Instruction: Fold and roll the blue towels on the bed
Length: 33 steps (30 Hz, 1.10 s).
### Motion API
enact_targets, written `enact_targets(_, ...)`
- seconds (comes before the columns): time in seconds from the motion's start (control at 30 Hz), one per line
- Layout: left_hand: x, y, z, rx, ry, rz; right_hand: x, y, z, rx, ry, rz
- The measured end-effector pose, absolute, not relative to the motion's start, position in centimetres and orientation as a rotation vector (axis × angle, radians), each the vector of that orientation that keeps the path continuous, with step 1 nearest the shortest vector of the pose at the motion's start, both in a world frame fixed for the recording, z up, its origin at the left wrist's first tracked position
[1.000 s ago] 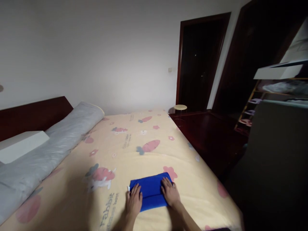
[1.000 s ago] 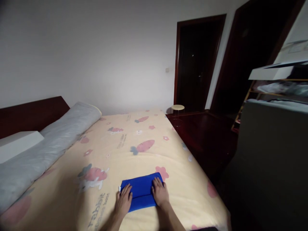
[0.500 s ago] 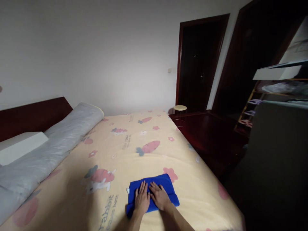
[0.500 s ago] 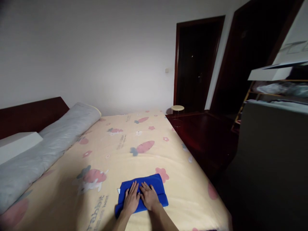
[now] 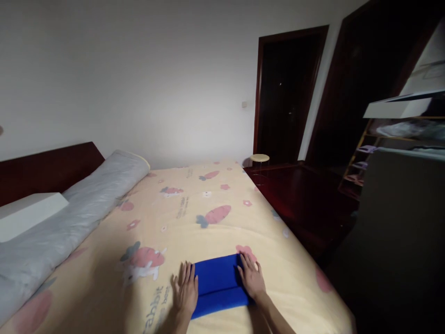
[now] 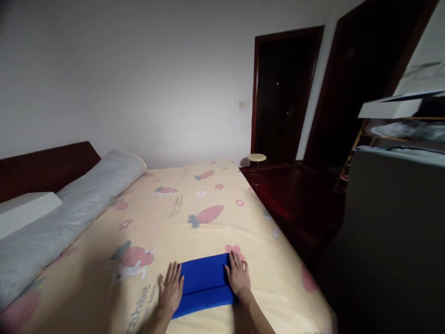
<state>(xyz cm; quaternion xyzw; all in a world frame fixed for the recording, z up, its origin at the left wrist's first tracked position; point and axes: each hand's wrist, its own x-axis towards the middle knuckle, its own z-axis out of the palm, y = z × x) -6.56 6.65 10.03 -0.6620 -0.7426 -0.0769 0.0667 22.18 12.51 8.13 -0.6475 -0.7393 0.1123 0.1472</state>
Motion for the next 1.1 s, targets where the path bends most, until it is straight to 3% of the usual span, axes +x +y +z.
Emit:
enact_targets(0.23, -0.3, 3.2, 9.5, -2.277, -1.932, -0.495, 17.8, 6.0, 10.5, -1.276, -2.363, 0.460)
enact_targets(0.47, 1.9, -0.7, 6.4, -2.426, -1.739, -0.497, 18.4, 2.7, 9.5, -1.053, -2.498, 0.549)
enact_targets(0.67, -2.0, -0.6, 7.1, -2.509, -1.749, -0.473, 21.7, 3.1, 7.9, -1.101, -2.455, 0.427)
enact_targets(1.1, -6.9, 0.1, 4.1, -2.211, -1.974, -0.624, 24.0, 4.7, 6.5, -1.223, -2.334, 0.300)
